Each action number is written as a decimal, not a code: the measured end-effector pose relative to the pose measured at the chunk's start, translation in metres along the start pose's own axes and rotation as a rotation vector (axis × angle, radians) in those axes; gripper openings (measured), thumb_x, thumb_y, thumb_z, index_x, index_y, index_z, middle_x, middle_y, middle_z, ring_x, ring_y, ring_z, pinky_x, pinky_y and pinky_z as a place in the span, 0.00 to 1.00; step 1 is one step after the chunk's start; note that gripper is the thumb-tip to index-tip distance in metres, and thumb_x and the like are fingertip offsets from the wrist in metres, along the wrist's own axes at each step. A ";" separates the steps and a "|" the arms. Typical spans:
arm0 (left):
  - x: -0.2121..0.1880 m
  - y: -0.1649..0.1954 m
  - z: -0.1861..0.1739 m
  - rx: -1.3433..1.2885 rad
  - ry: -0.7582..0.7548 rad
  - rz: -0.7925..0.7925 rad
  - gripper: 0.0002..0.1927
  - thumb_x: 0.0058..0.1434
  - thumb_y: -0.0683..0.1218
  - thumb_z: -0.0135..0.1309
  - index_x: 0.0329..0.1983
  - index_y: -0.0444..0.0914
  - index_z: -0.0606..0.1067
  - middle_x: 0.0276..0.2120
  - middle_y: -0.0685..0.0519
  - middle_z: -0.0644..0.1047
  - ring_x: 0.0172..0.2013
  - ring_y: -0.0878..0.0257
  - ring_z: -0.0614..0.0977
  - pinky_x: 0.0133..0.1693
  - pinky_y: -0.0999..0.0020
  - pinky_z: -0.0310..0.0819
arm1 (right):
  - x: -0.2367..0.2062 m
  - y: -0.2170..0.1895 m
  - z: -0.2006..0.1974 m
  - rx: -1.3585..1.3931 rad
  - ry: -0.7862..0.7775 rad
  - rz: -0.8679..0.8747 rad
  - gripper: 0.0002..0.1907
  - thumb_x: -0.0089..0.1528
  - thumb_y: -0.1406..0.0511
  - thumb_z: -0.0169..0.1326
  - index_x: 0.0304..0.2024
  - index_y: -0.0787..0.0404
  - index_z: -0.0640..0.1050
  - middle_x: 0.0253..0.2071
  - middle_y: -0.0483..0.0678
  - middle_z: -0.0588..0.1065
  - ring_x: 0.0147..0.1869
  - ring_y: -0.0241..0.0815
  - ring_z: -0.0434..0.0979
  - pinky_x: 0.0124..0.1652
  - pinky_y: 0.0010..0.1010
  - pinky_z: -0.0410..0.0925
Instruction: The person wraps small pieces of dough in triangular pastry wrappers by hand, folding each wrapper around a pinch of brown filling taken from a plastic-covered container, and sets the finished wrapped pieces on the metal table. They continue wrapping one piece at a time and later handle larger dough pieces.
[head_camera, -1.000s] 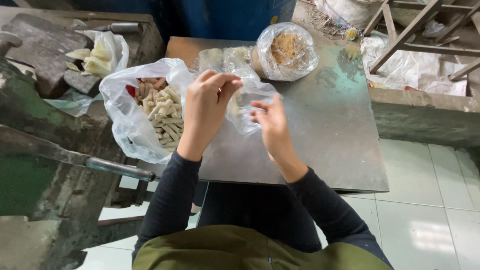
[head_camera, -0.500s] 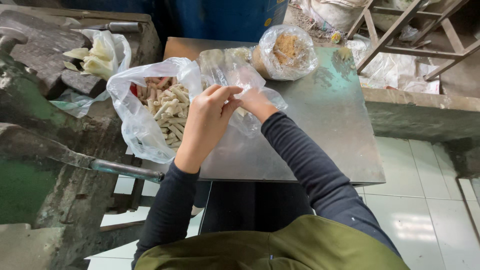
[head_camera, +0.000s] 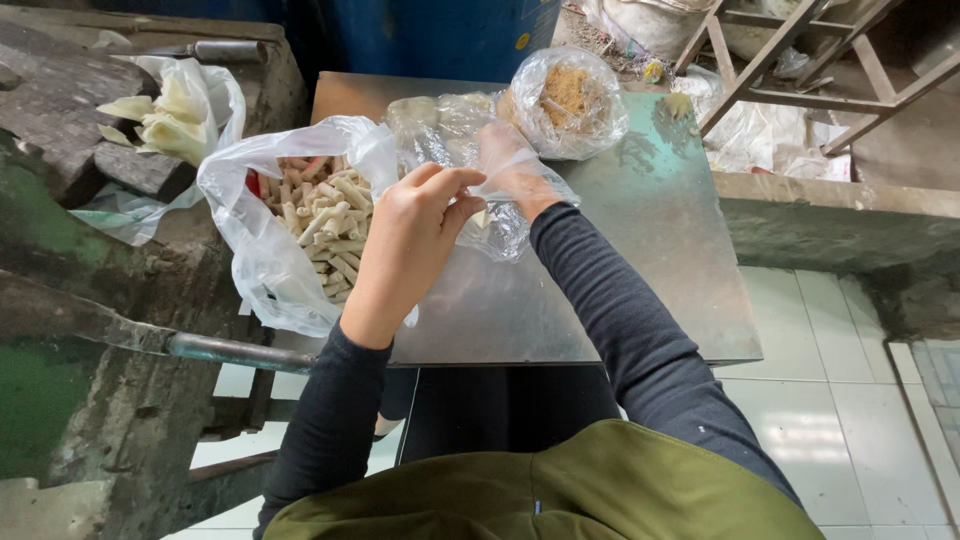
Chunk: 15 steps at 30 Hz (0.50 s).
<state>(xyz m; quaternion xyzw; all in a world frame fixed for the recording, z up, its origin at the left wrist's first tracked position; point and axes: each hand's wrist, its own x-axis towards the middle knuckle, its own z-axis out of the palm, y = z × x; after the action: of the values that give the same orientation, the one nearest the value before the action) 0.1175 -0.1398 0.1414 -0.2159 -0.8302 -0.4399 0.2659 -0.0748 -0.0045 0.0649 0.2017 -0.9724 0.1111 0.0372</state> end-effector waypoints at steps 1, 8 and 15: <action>0.000 0.001 0.001 -0.009 0.001 0.003 0.09 0.64 0.40 0.60 0.47 0.34 0.79 0.37 0.46 0.80 0.32 0.54 0.83 0.36 0.64 0.76 | 0.000 -0.001 -0.001 -0.025 0.006 -0.033 0.13 0.54 0.64 0.61 0.40 0.64 0.83 0.43 0.63 0.79 0.52 0.60 0.80 0.49 0.44 0.73; 0.004 0.005 -0.001 0.024 0.010 0.016 0.09 0.64 0.40 0.59 0.46 0.33 0.80 0.36 0.44 0.79 0.33 0.52 0.83 0.36 0.63 0.76 | -0.013 -0.010 -0.008 0.142 0.109 -0.248 0.13 0.58 0.64 0.60 0.44 0.64 0.81 0.44 0.62 0.79 0.52 0.61 0.79 0.49 0.47 0.71; -0.020 -0.013 0.022 0.003 0.175 -0.046 0.19 0.69 0.40 0.57 0.61 0.35 0.71 0.50 0.46 0.75 0.36 0.61 0.79 0.40 0.67 0.76 | -0.019 -0.013 -0.001 0.183 0.275 -0.217 0.13 0.60 0.66 0.60 0.45 0.66 0.79 0.43 0.62 0.78 0.50 0.60 0.78 0.48 0.47 0.70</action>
<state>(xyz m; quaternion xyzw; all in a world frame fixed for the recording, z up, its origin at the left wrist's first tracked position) 0.1195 -0.1310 0.1106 -0.1568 -0.8092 -0.4617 0.3278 -0.0521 -0.0081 0.0663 0.2910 -0.9165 0.2209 0.1629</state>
